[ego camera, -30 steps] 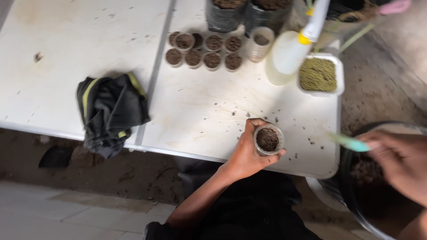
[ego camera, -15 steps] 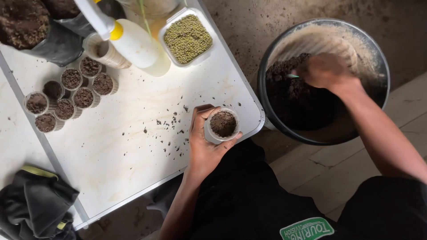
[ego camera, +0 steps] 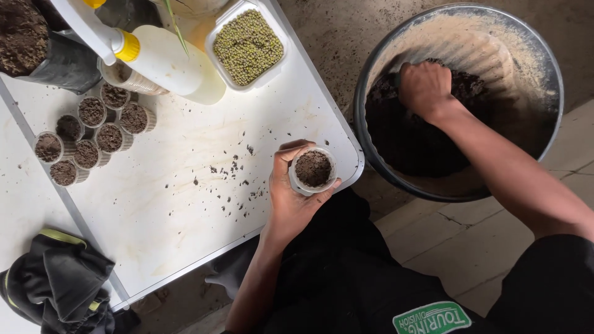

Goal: The person fills small plastic cups with soil using a small green scoop, then uses a spray bottle to water the soil in the cups. They arrange the filled cups on a white table and continue filling additional cups from a large metal basin.

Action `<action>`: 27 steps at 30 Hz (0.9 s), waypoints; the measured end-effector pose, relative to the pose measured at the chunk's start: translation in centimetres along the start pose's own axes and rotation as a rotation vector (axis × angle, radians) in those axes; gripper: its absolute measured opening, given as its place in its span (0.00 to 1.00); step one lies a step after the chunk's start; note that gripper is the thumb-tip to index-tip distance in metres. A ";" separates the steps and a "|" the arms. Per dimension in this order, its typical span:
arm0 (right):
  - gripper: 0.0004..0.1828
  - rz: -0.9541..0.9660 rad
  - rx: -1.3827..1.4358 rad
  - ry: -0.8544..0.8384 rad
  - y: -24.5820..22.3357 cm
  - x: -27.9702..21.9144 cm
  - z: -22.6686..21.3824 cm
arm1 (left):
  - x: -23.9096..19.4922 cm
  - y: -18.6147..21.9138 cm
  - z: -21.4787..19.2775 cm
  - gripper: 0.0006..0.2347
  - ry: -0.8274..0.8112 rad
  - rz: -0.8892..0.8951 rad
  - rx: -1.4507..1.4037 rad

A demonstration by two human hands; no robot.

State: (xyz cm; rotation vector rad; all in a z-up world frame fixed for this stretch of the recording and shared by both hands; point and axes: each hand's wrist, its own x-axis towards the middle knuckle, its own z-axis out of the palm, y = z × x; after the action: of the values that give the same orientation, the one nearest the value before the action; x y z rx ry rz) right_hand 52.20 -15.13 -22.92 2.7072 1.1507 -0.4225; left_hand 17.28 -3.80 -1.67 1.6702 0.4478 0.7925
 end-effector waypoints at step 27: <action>0.07 -0.216 0.390 0.093 -3.2 -3.1 -0.3 | -1.2 -1.4 -1.6 0.25 -0.052 -0.052 -0.049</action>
State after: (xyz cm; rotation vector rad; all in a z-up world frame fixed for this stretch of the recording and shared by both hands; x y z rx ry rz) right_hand 47.95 -14.95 -21.81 2.9615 1.5379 -0.6156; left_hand 15.50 -3.15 -3.23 1.6238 0.4304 0.7151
